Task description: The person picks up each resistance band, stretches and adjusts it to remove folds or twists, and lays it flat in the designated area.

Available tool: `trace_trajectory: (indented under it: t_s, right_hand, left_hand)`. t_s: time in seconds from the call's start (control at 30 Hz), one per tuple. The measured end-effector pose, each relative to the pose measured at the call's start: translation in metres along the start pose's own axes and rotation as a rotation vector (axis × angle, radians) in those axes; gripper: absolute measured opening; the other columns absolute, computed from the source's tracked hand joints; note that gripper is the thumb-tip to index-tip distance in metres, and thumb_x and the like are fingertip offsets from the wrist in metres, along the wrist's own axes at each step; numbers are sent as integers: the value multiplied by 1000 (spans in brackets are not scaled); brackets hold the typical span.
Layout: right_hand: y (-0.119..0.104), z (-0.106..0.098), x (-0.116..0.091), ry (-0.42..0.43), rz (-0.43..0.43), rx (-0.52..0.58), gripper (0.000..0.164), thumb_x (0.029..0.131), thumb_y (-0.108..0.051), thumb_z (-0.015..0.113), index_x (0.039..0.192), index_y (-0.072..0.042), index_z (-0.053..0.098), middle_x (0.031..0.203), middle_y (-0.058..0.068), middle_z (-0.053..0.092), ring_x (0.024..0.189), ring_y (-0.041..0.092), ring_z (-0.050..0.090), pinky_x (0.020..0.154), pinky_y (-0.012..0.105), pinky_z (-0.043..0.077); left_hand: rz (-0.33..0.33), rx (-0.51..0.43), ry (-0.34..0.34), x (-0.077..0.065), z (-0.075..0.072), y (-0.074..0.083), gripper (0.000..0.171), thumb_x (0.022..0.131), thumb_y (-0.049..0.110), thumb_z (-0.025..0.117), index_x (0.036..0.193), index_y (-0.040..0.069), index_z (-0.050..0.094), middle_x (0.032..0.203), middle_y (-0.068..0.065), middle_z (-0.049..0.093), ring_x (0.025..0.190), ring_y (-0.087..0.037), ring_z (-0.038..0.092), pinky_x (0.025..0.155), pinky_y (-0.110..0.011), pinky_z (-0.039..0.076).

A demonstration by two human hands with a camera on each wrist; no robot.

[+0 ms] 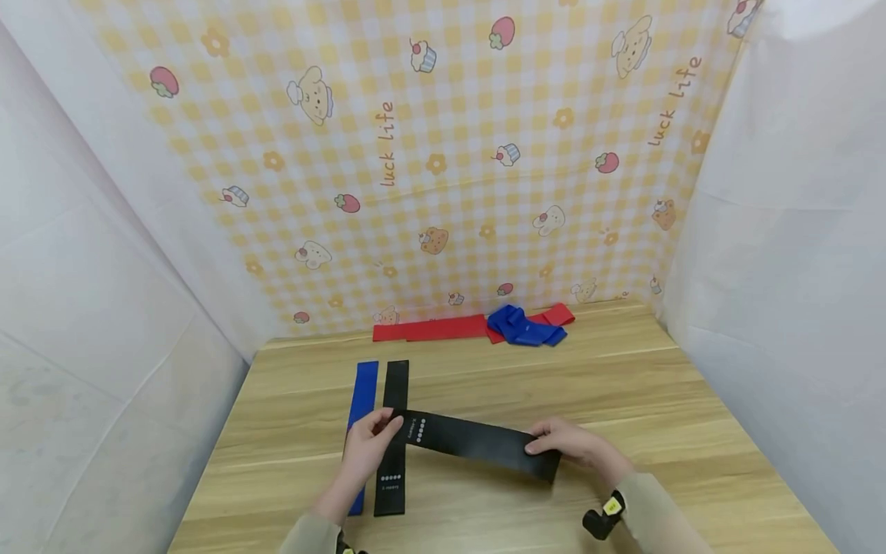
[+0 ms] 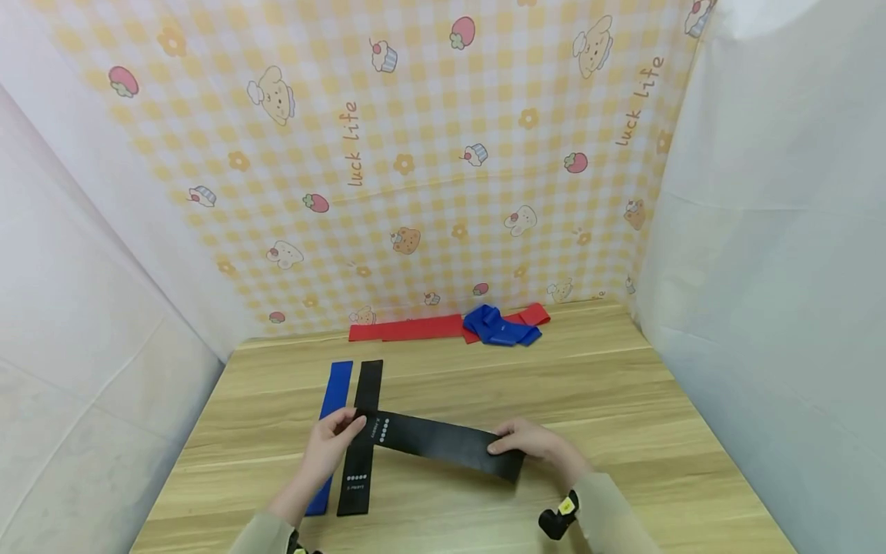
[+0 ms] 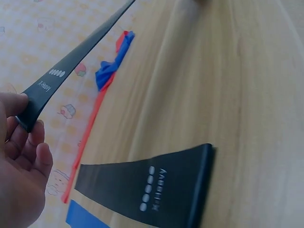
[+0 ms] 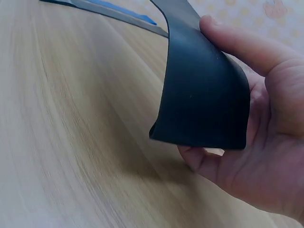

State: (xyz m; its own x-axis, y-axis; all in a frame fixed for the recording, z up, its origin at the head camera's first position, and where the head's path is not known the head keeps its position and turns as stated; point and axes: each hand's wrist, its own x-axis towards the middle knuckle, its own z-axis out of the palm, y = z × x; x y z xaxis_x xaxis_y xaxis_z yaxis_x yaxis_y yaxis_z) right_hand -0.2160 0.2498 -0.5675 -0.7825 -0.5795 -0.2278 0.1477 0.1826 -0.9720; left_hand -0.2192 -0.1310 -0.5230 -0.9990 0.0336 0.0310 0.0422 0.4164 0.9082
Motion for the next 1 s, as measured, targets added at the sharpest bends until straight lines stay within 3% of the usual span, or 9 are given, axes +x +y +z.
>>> trace_trajectory:
  t_s: [0.13, 0.3, 0.43, 0.63, 0.8, 1.0]
  right_hand:
    - [4, -5, -4, 34, 4, -11, 28, 90, -12, 66, 106, 11, 66, 90, 1, 68, 82, 14, 60, 73, 27, 50]
    - [10, -7, -8, 49, 40, 109, 19, 91, -11, 64, 103, 4, 67, 89, 2, 65, 80, 14, 60, 70, 29, 52]
    - [16, -4, -10, 65, 44, 206, 7, 91, -8, 63, 94, -7, 69, 85, -1, 65, 75, 11, 61, 68, 28, 52]
    - [21, 3, -9, 155, 29, 239, 13, 91, -8, 62, 81, -13, 68, 78, -3, 63, 69, 8, 60, 63, 26, 51]
    - [21, 6, -10, 207, 28, 214, 16, 92, -12, 62, 78, -13, 68, 74, -3, 63, 64, 9, 59, 59, 25, 50]
    - [23, 8, -13, 250, 36, 213, 19, 95, -17, 61, 88, -3, 72, 78, 3, 66, 60, 11, 61, 58, 27, 53]
  left_hand:
    - [-41, 11, 2, -5, 1, -11, 24, 92, 26, 68, 105, 6, 70, 91, -3, 63, 82, -18, 52, 67, -26, 45]
    - [-70, -9, 10, -10, 2, -20, 24, 93, 24, 67, 105, 4, 70, 87, -3, 62, 80, -19, 51, 64, -25, 45]
    - [-110, -25, 12, -13, 3, -24, 25, 92, 24, 68, 106, 3, 69, 84, -3, 60, 77, -18, 52, 61, -25, 47]
    - [-149, -65, -5, -15, 7, -30, 29, 92, 24, 68, 109, 0, 67, 85, -5, 61, 74, -19, 55, 62, -27, 52]
    - [-166, -88, -11, -16, 8, -34, 28, 92, 21, 68, 109, -1, 67, 86, -6, 61, 72, -19, 56, 61, -27, 52]
    - [-183, -114, -18, -18, 10, -34, 27, 92, 19, 68, 108, -2, 67, 85, -6, 61, 71, -19, 57, 60, -27, 52]
